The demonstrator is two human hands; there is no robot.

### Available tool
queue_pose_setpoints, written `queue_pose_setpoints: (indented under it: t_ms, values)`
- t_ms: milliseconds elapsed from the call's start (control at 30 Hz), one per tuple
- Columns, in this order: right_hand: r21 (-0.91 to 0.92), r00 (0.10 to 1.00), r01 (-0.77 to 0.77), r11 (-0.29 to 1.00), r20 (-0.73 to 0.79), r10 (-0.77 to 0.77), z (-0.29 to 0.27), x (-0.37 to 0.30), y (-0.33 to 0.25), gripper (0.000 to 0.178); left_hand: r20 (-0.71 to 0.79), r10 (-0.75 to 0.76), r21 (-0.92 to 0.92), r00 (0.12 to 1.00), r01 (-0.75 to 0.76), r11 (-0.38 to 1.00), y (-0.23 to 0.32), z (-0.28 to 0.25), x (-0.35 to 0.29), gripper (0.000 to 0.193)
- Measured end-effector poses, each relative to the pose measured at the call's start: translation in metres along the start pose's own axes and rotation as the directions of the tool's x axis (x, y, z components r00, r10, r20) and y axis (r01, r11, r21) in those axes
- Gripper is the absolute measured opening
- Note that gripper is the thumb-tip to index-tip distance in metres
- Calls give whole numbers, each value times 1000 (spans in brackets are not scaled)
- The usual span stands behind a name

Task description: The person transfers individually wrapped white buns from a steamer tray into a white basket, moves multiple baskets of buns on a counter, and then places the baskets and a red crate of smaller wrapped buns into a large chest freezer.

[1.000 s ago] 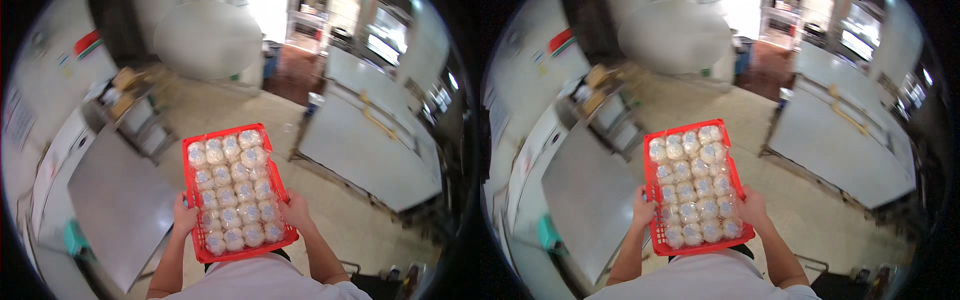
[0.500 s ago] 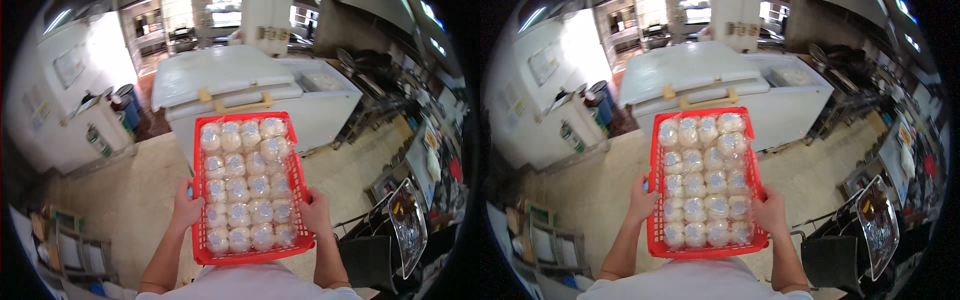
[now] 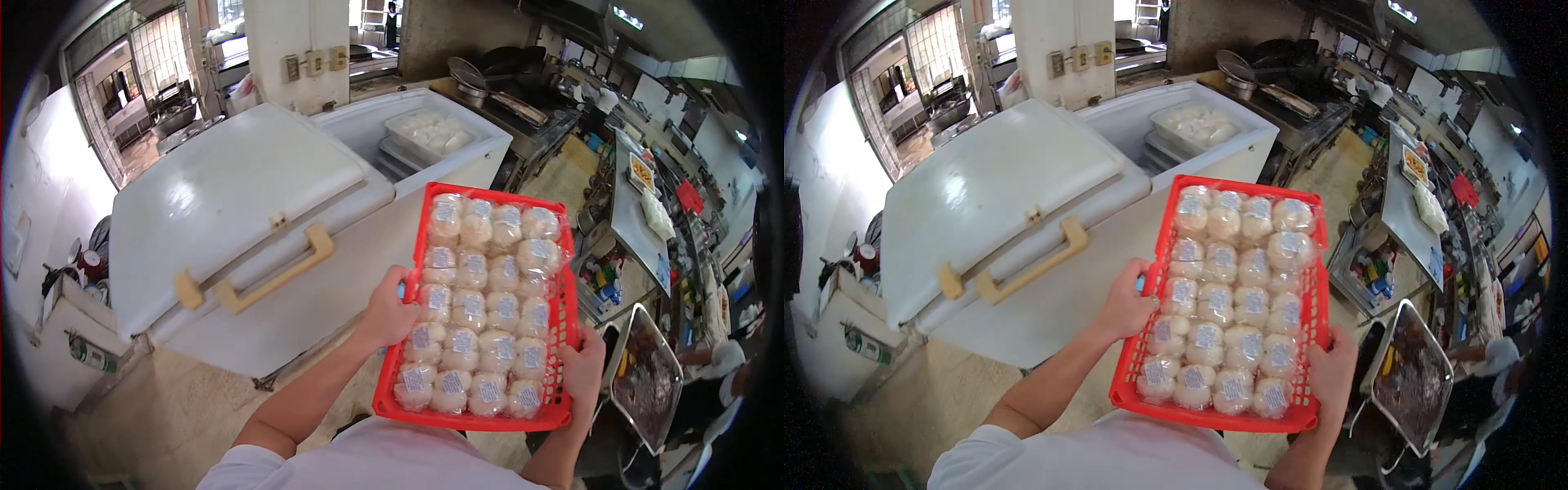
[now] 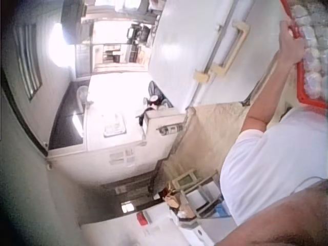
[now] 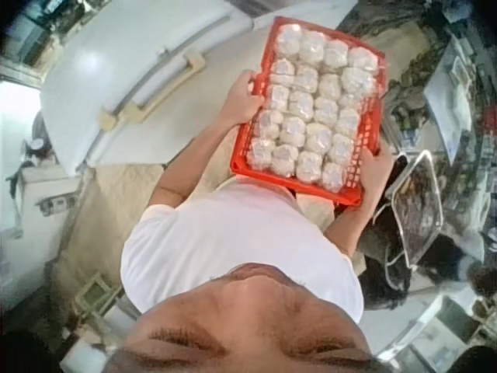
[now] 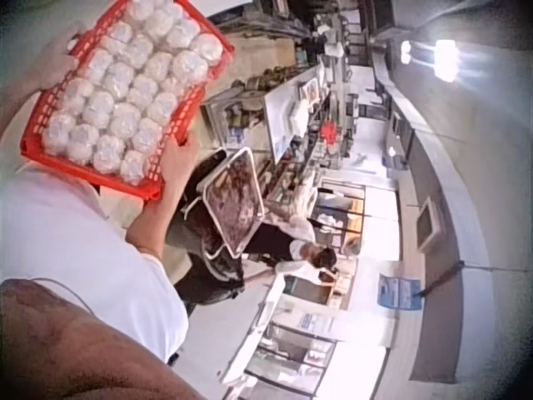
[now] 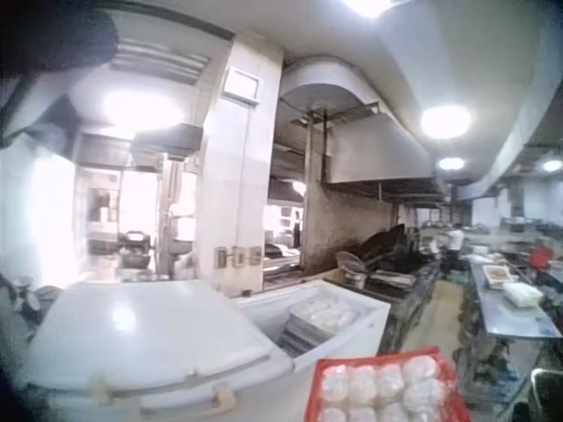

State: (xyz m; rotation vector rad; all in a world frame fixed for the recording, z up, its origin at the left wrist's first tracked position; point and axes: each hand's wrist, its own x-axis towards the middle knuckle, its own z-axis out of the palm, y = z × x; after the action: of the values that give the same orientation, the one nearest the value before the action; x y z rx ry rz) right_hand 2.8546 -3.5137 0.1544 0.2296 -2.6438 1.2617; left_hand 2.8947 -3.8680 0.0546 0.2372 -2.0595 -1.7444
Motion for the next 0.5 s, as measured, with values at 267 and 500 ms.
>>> queue_pose_setpoints:
  t_ms: [267,500]
  values:
    - [29,999,-50,998,-10,50,4,8,9,12,-4,-43,48,999,43,998,11,7,5,36]
    - [-22,963,223,975,158,-217,12,96,-18,15,-259,-64,94,964,91,991,28,2,15,33]
